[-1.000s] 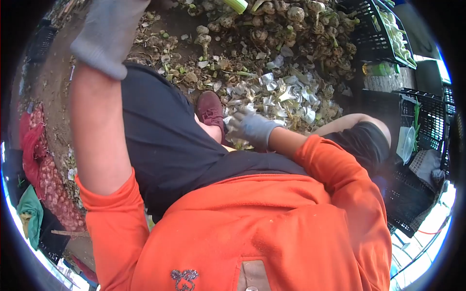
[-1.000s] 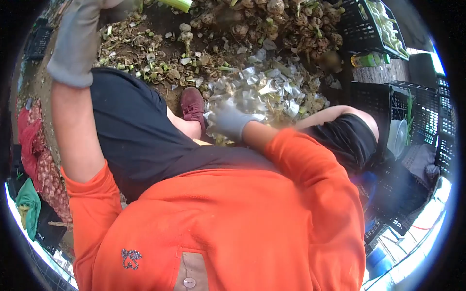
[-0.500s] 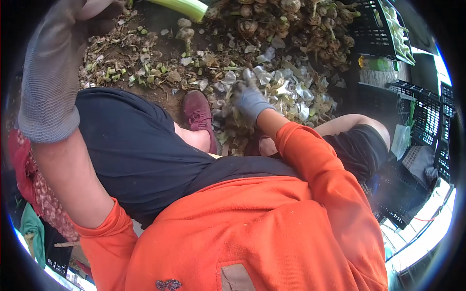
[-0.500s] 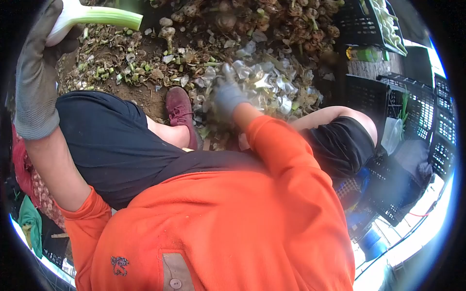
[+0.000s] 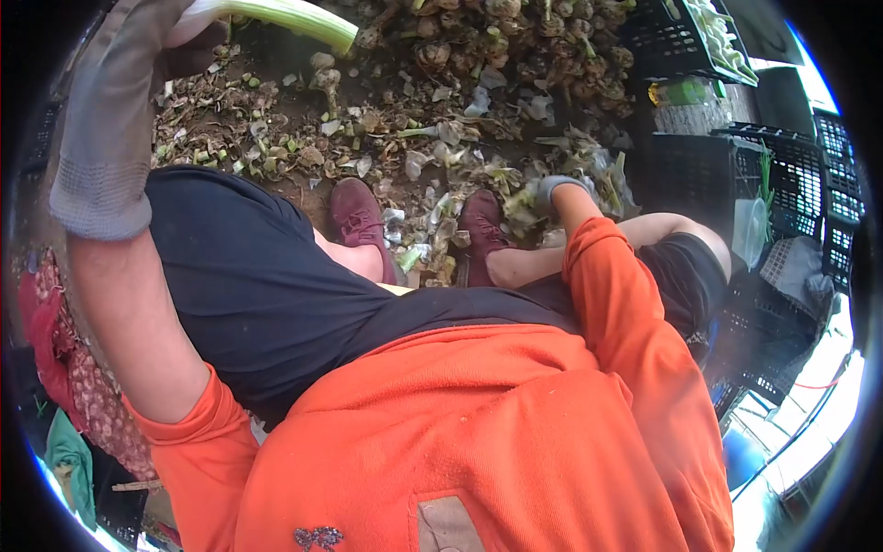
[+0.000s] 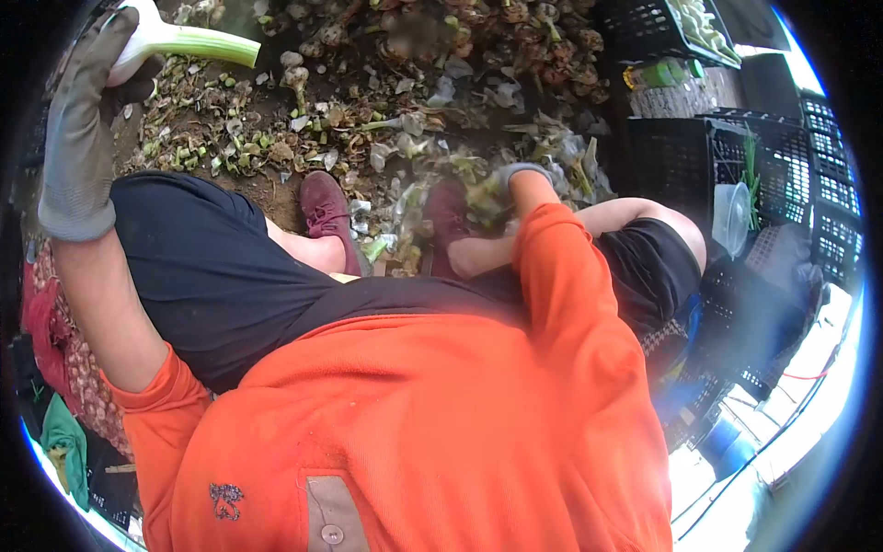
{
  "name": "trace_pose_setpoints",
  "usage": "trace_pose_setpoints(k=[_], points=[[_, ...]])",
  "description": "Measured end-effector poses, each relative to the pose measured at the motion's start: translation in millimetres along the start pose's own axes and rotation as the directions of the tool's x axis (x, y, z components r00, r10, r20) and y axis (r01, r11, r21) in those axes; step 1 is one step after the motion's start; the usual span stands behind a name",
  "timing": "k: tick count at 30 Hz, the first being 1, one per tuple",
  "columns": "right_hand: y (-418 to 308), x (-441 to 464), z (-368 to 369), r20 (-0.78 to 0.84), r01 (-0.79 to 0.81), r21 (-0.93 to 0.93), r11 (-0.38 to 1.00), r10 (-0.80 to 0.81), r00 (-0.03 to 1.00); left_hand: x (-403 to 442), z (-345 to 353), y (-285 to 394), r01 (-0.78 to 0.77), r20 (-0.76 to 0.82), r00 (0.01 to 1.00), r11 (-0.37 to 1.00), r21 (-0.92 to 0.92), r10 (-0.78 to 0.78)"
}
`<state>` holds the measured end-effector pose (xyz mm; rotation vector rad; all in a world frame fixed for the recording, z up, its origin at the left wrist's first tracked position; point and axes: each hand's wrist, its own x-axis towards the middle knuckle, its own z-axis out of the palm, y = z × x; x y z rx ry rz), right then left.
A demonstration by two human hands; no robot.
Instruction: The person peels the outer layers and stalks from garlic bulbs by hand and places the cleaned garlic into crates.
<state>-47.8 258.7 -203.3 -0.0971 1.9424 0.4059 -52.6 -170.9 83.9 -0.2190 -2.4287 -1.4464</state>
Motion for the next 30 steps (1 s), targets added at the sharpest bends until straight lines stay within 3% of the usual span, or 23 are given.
trace_pose_setpoints(k=[2,4,6,7,8,9,12,13,14,16,17,18,20,21,22,23,24,25,26,30], points=[[-9,-41,-34,-0.039,0.096,0.053,0.994,-0.094,0.995,0,2,-3,0.021,0.015,1.0,0.999,-0.032,-0.021],[-9,-49,-49,-0.319,0.107,0.233,0.966,-0.028,0.947,5,-6,-20,0.06,0.05,0.997,0.995,-0.079,-0.057],[-13,-108,-79,-0.606,0.203,0.209,0.957,-0.036,0.794,17,-20,-53,0.14,0.092,0.989,0.95,-0.279,-0.118],[-5,-131,-86,-0.761,0.238,0.183,0.954,-0.016,0.649,21,-24,-65,0.178,0.121,0.983,0.899,-0.4,-0.141],[8,-155,-91,-0.881,0.268,0.146,0.952,0.002,0.473,18,-20,-31,0.097,0.144,0.985,0.995,-0.033,-0.092],[23,-188,-95,-0.944,0.307,0.161,0.938,0.056,0.325,17,-22,-33,0.005,0.151,0.989,1.0,0.017,-0.007],[82,-264,-79,-0.967,0.434,0.191,0.881,0.244,-0.071,21,-42,-56,0.011,0.225,0.974,0.99,-0.138,0.02],[106,-274,-66,-0.932,0.348,0.235,0.908,0.312,-0.186,21,-49,-64,-0.009,0.195,0.979,0.962,-0.273,0.065],[129,-282,-55,-0.881,0.263,0.287,0.921,0.362,-0.305,21,-46,-55,0.054,0.12,0.993,0.946,-0.319,-0.016],[173,-263,-21,-0.852,0.2,0.387,0.9,0.432,-0.297,18,-38,-29,0.17,-0.003,0.982,0.889,-0.425,-0.189],[187,-254,2,-0.831,0.16,0.444,0.881,0.472,-0.294,24,-39,-32,0.231,-0.032,0.949,0.763,-0.604,-0.313],[171,-253,14,-0.855,0.065,0.465,0.883,0.467,-0.223,33,-56,-49,0.162,-0.056,0.972,0.818,-0.552,-0.23],[156,-209,38,-0.928,0.13,0.329,0.935,0.345,-0.139,24,-43,-8,0.12,-0.041,0.983,0.799,-0.589,-0.178],[139,-183,43,-0.954,0.151,0.228,0.962,0.251,-0.161,24,-54,-14,0.124,-0.053,0.981,0.811,-0.571,-0.188],[112,-167,46,-0.967,0.202,0.252,0.946,0.255,0.013,23,-70,-23,0.148,-0.066,0.973,0.812,-0.564,-0.223],[93,-115,59,-0.959,0.197,0.282,0.939,0.268,0.094,21,-88,-31,0.173,-0.083,0.961,0.812,-0.558,-0.262],[65,-41,55,-0.879,0.21,0.405,0.89,0.317,0.356,21,-103,-37,0.197,-0.101,0.949,0.812,-0.55,-0.298],[48,12,76,-0.817,0.184,0.4,0.898,0.259,0.516,20,-118,-42,0.222,-0.113,0.936,0.806,-0.548,-0.335],[29,15,84,-0.78,0.172,0.352,0.92,0.187,0.598,15,-131,-45,0.243,-0.13,0.919,0.796,-0.554,-0.371],[6,45,91,-0.809,0.145,0.189,0.971,0.07,0.584,8,-173,-46,0.303,-0.212,0.853,0.784,-0.542,-0.476]])
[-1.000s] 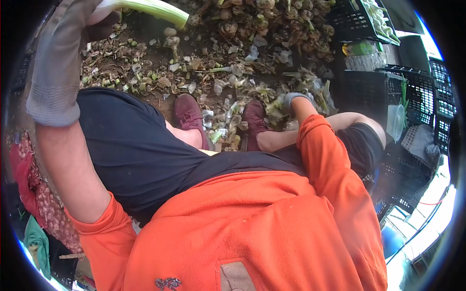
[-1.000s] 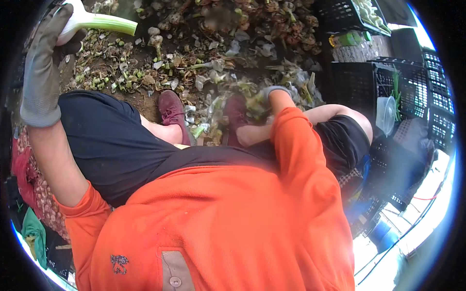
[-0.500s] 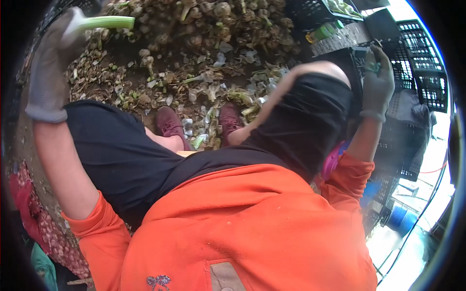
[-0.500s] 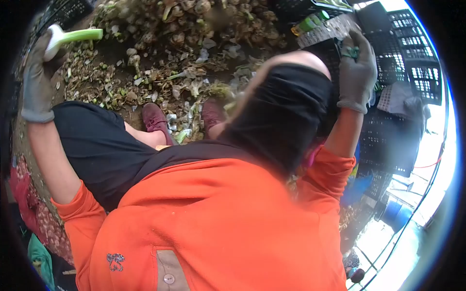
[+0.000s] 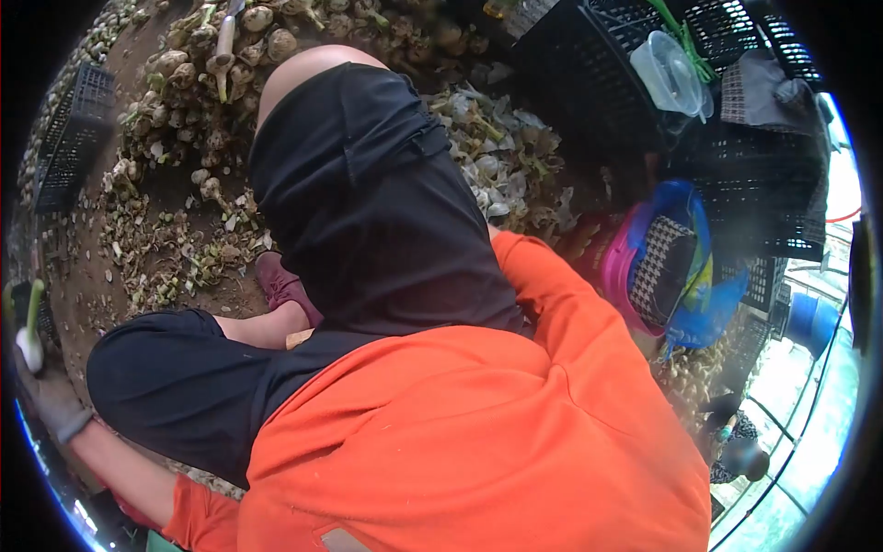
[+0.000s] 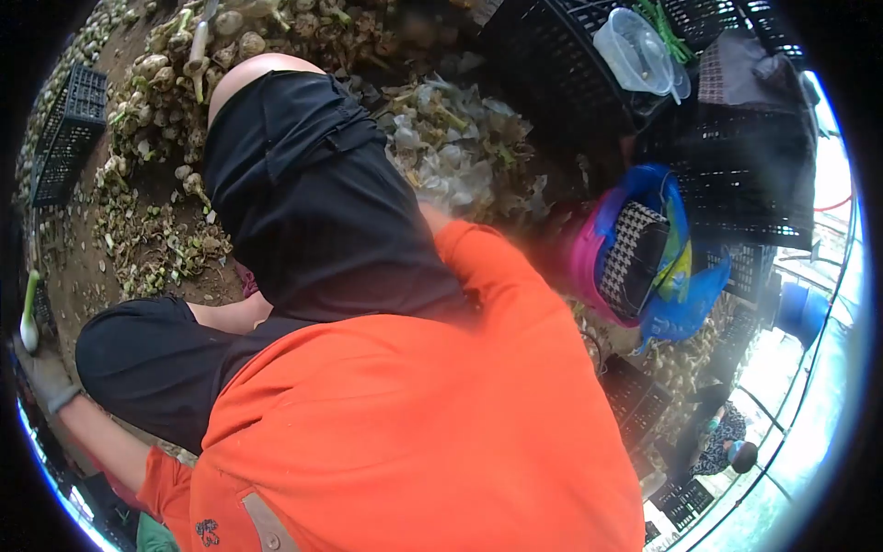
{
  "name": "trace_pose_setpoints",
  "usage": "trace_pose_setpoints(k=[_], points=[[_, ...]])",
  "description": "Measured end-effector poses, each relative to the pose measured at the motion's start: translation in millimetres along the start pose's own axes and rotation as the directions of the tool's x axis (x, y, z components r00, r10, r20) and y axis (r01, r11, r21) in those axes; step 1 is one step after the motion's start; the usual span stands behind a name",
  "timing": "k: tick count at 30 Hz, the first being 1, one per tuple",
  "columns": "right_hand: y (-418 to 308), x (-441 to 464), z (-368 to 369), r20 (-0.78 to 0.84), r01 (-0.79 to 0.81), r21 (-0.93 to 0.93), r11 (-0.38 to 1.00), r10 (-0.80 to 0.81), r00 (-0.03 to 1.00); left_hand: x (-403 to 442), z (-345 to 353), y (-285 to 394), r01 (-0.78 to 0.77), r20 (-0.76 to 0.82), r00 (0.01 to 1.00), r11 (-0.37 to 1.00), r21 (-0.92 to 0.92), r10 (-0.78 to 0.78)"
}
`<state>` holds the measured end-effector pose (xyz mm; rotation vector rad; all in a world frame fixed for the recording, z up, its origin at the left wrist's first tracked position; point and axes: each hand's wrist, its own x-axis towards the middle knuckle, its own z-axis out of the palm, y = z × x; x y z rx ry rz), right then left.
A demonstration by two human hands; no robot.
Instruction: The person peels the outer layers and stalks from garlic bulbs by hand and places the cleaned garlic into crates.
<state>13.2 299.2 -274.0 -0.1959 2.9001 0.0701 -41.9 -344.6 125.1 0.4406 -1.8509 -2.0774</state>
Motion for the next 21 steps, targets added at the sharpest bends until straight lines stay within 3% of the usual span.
trace_pose_setpoints(k=[3,5,7,9,12,13,16,19,21], points=[[12,8,22,-0.146,0.022,-0.192,0.981,-0.051,0.988,7,-21,-21,-0.081,0.007,0.997,0.979,0.189,0.081],[30,8,40,-0.175,-0.066,-0.206,0.976,0.03,0.984,24,-28,-25,-0.064,0.049,0.997,0.978,0.198,0.055],[41,-9,0,0.026,-0.301,0.03,0.953,0.301,0.953,50,-39,-23,-0.004,0.094,0.996,0.988,0.157,-0.011],[60,-20,-61,0.37,-0.467,0.06,0.882,0.414,0.831,58,-26,-19,-0.005,0.138,0.99,0.992,0.129,-0.012],[72,-58,-35,0.314,-0.514,0.116,0.85,0.46,0.831,42,34,-35,-0.135,0.195,0.977,0.964,0.23,0.091],[74,-72,-58,0.44,-0.537,0.139,0.832,0.434,0.786,45,43,-39,-0.146,0.221,0.971,0.961,0.237,0.093],[79,-128,-32,0.558,-0.607,0.14,0.783,0.444,0.701,68,48,-44,-0.211,0.249,0.96,0.911,0.353,0.126],[63,-202,-34,0.589,-0.602,0.105,0.791,0.439,0.679,77,57,-45,-0.069,0.282,0.959,0.987,0.144,0.026],[53,-228,-19,0.605,-0.559,0.046,0.828,0.422,0.675,67,75,-43,-0.036,0.252,0.968,0.985,0.167,-0.007]])
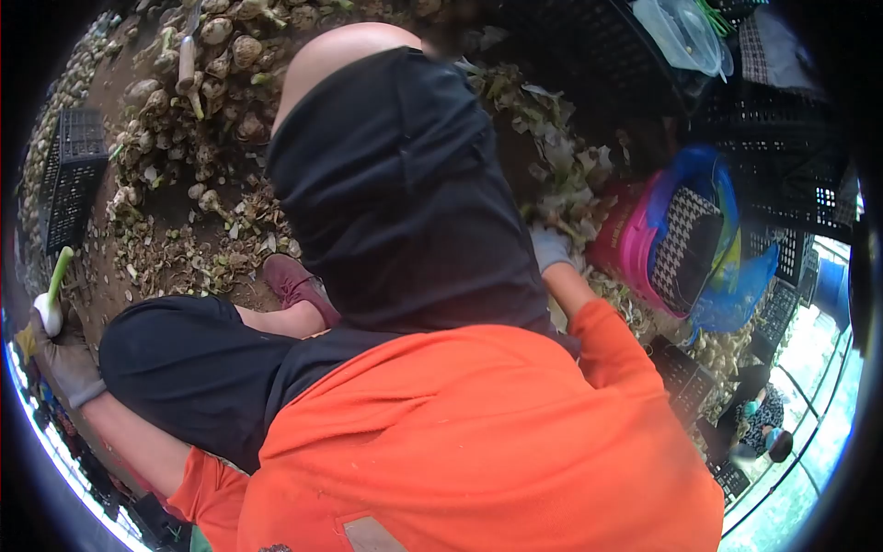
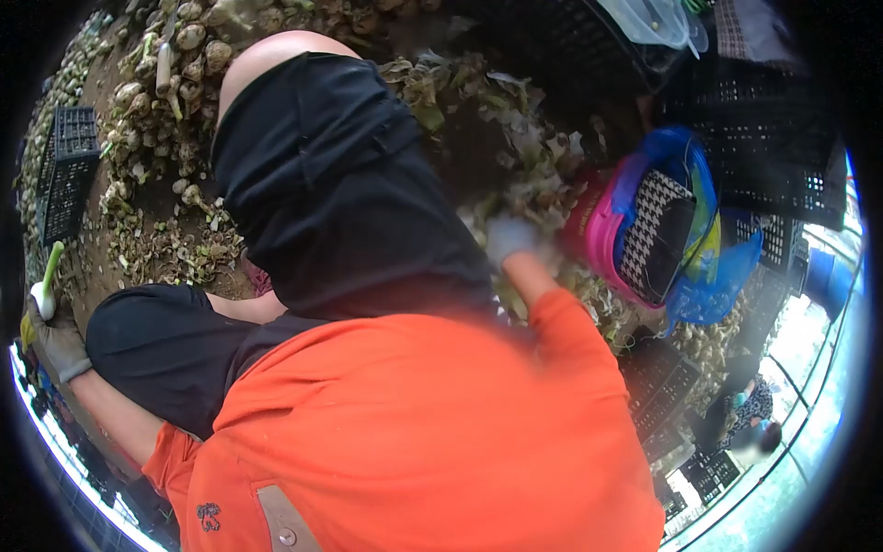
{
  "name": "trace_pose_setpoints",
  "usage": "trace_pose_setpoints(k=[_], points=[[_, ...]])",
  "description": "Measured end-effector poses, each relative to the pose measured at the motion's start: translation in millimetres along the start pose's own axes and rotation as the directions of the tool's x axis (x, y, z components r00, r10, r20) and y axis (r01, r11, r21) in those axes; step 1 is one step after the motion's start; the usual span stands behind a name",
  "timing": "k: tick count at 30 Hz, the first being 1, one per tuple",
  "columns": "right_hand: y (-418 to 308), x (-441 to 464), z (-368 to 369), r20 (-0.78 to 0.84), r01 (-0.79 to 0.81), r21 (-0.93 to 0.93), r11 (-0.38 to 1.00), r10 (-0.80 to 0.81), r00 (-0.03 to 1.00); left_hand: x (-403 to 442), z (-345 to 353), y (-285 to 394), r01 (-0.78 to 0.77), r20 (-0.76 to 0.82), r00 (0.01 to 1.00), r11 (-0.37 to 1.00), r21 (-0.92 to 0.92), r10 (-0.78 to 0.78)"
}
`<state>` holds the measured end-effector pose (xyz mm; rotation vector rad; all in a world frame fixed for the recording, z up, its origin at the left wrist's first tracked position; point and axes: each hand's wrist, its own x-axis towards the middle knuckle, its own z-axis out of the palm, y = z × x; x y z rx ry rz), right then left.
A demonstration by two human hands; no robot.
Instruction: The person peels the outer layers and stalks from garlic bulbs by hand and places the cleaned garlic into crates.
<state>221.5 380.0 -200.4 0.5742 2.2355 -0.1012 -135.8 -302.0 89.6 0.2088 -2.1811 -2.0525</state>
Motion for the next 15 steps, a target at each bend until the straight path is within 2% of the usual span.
trace_pose_setpoints(k=[3,4,6,7,8,10,12,15], points=[[-2,10,-23,0.265,0.106,0.279,0.954,-0.183,0.947,-29,28,0,-0.034,-0.052,0.998,0.984,0.174,0.043],[-2,30,-17,0.128,0.217,0.337,0.916,-0.273,0.953,-34,34,1,-0.033,-0.07,0.996,0.972,0.232,0.051],[-35,38,-74,-0.182,0.452,0.131,0.883,-0.426,0.886,-44,41,2,-0.003,-0.114,0.993,0.948,0.319,0.041],[-67,46,-118,-0.116,0.382,0.052,0.923,-0.374,0.92,-47,38,3,0.026,-0.146,0.989,0.938,0.346,0.026],[-85,79,-119,-0.281,0.409,0.082,0.909,-0.373,0.884,-47,28,3,0.064,-0.175,0.984,0.936,0.346,-0.003],[-132,126,-142,-0.473,0.488,0.021,0.873,-0.421,0.774,-56,9,-2,0.056,-0.176,0.984,0.918,0.393,0.016],[-185,168,-163,-0.564,0.57,-0.117,0.813,-0.527,0.636,-68,8,0,0.074,-0.211,0.977,0.894,0.441,0.023],[-248,208,-184,-0.584,0.611,-0.294,0.735,-0.644,0.495,-83,-10,3,0.136,-0.253,0.967,0.873,0.468,-0.015]])
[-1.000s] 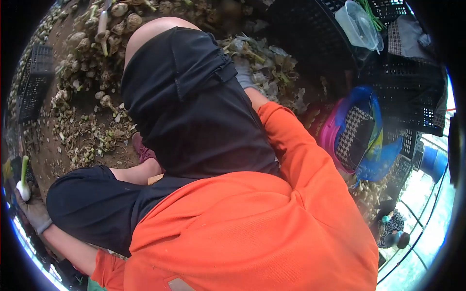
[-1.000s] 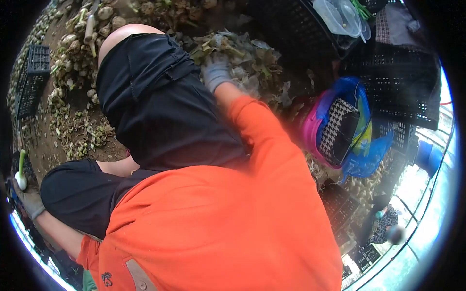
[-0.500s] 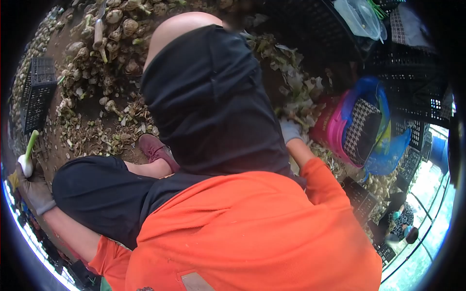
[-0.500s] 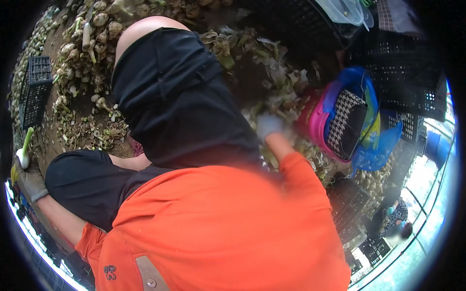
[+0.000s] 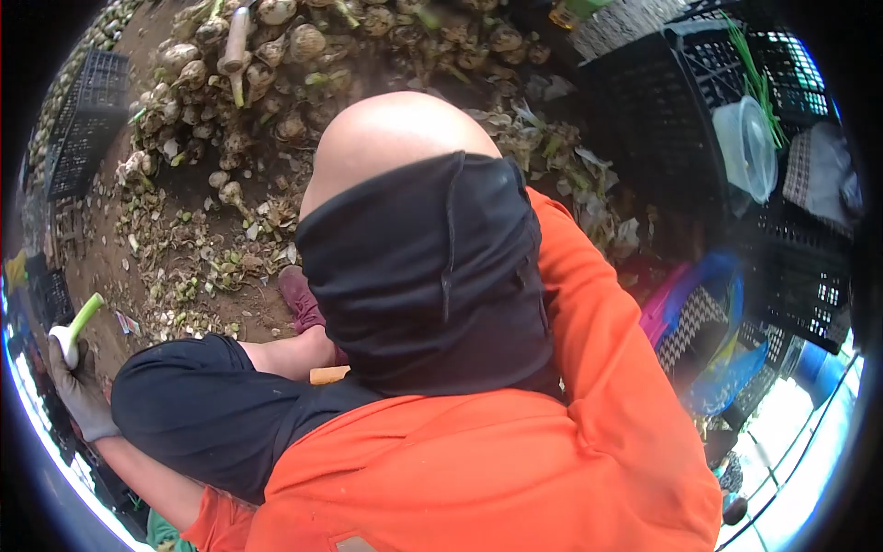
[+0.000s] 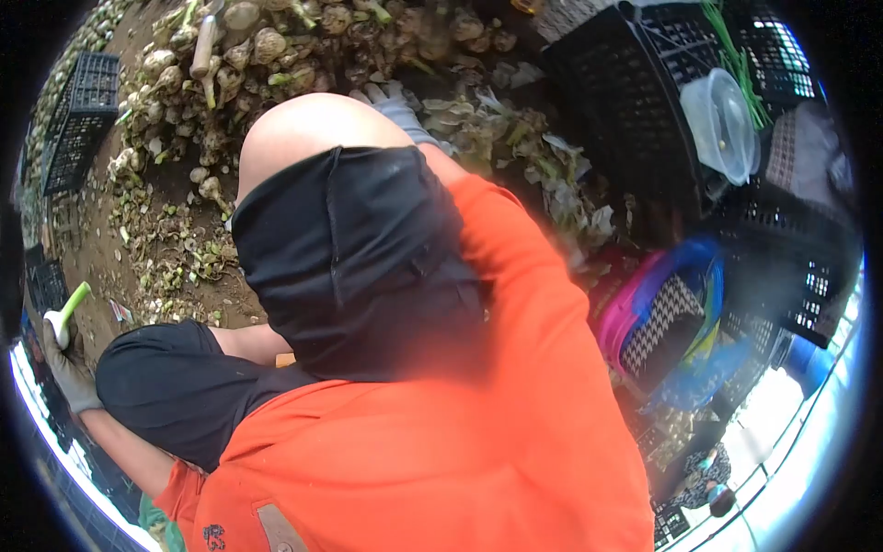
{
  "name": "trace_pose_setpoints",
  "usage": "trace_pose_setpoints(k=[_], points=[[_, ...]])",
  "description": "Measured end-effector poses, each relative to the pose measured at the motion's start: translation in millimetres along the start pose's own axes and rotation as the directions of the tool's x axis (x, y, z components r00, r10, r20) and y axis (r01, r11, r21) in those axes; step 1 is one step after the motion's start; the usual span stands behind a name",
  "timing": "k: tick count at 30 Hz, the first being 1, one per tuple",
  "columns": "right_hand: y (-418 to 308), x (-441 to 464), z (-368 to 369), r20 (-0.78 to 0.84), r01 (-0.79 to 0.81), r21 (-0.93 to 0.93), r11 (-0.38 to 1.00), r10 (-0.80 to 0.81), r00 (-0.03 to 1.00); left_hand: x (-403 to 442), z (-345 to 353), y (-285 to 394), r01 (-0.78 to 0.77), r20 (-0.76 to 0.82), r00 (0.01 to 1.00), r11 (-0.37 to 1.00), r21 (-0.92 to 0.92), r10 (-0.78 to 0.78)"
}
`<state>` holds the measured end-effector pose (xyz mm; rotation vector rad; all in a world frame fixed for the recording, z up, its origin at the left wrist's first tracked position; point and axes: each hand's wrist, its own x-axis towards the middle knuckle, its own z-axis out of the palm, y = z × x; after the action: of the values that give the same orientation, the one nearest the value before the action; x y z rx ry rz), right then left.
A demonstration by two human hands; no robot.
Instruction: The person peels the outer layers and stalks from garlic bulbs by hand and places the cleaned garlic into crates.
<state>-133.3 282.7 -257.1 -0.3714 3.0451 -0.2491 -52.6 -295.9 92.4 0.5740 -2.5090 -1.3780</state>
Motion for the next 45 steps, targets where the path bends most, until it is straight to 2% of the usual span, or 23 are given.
trace_pose_setpoints(k=[4,5,6,8,10,11,13,14,16,18,20,22,25,28,29,31,34,35,37,38,39,42,45], points=[[8,16,13,0.031,0.038,-0.062,0.997,-0.036,0.999,-12,-29,-18,-0.075,-0.012,0.997,0.99,0.118,0.076],[15,9,12,0.079,0.016,-0.063,0.998,-0.011,0.997,-15,-31,-15,-0.03,-0.025,0.999,0.997,0.075,0.032],[25,-5,11,0.068,0.02,-0.121,0.992,-0.012,0.998,-18,-32,-13,0.013,-0.038,0.999,0.999,0.031,-0.012],[56,-37,10,0.041,0.019,-0.243,0.97,-0.01,0.999,-16,-46,-27,-0.052,-0.048,0.997,0.99,0.132,0.059],[89,-72,31,0.034,-0.051,-0.229,0.972,0.061,0.998,-20,-38,-22,-0.032,-0.048,0.998,0.994,0.105,0.037],[100,-88,25,-0.054,-0.101,-0.239,0.966,0.091,0.994,-19,-34,-18,-0.028,-0.047,0.998,0.995,0.092,0.033],[110,-130,2,-0.068,-0.232,-0.219,0.948,0.222,0.973,-13,-29,-13,-0.061,-0.018,0.998,0.996,0.064,0.062],[115,-151,-9,0.005,-0.31,-0.198,0.93,0.317,0.948,-10,-26,-10,-0.08,-0.006,0.997,0.996,0.049,0.081],[130,-198,-13,0.144,-0.61,-0.103,0.786,0.618,0.773,-9,-10,5,-0.115,0.012,0.993,0.992,0.052,0.115],[167,-270,31,0.158,-0.763,-0.201,0.615,0.789,0.594,-2,-6,5,-0.238,0.075,0.97,0.969,0.069,0.233],[131,-299,-23,0.207,-0.722,-0.293,0.627,0.778,0.593,-5,20,38,-0.052,0.02,0.998,0.992,-0.112,0.054],[123,-300,-36,0.215,-0.854,-0.202,0.48,0.872,0.439,-12,41,55,-0.202,0.0,0.979,0.979,0.005,0.202],[133,-295,-28,-0.061,-0.797,-0.012,0.604,0.795,0.603,-24,77,88,-0.189,0.035,0.981,0.981,0.029,0.188],[137,-269,-54,-0.092,-0.641,0.41,0.649,0.728,0.679,-39,119,114,-0.305,0.037,0.952,0.951,0.048,0.304],[136,-261,-56,-0.146,-0.534,0.636,0.557,0.767,0.625,-46,132,123,-0.321,0.078,0.945,0.947,0.031,0.317],[106,-243,-122,-0.345,-0.292,0.755,0.587,0.734,0.584,-62,154,142,-0.369,0.18,0.914,0.929,0.005,0.362],[59,-223,-232,-0.438,-0.001,0.865,0.502,0.754,0.49,-85,180,158,-0.335,0.312,0.886,0.938,-0.085,0.344],[41,-223,-265,-0.503,0.004,0.811,0.585,0.693,0.517,-101,189,167,-0.352,0.331,0.87,0.931,-0.099,0.365],[-10,-227,-327,-0.481,0.193,0.853,0.485,0.585,0.653,-100,189,158,-0.494,0.419,0.795,0.869,0.027,0.439],[-45,-234,-361,-0.632,0.071,0.569,0.819,0.379,0.676,-109,187,165,-0.528,0.489,0.749,0.848,0.036,0.446],[-79,-240,-387,-0.732,0.134,0.367,0.921,0.196,0.653,-116,187,165,-0.51,0.504,0.753,0.859,0.039,0.424],[-169,-266,-438,-0.768,0.33,0.141,0.933,-0.107,0.631,-119,176,158,-0.576,0.515,0.757,0.782,0.238,0.402],[-231,-297,-465,-0.751,0.391,-0.019,0.92,-0.271,0.602,-111,160,140,-0.604,0.443,0.781,0.711,0.36,0.44]])
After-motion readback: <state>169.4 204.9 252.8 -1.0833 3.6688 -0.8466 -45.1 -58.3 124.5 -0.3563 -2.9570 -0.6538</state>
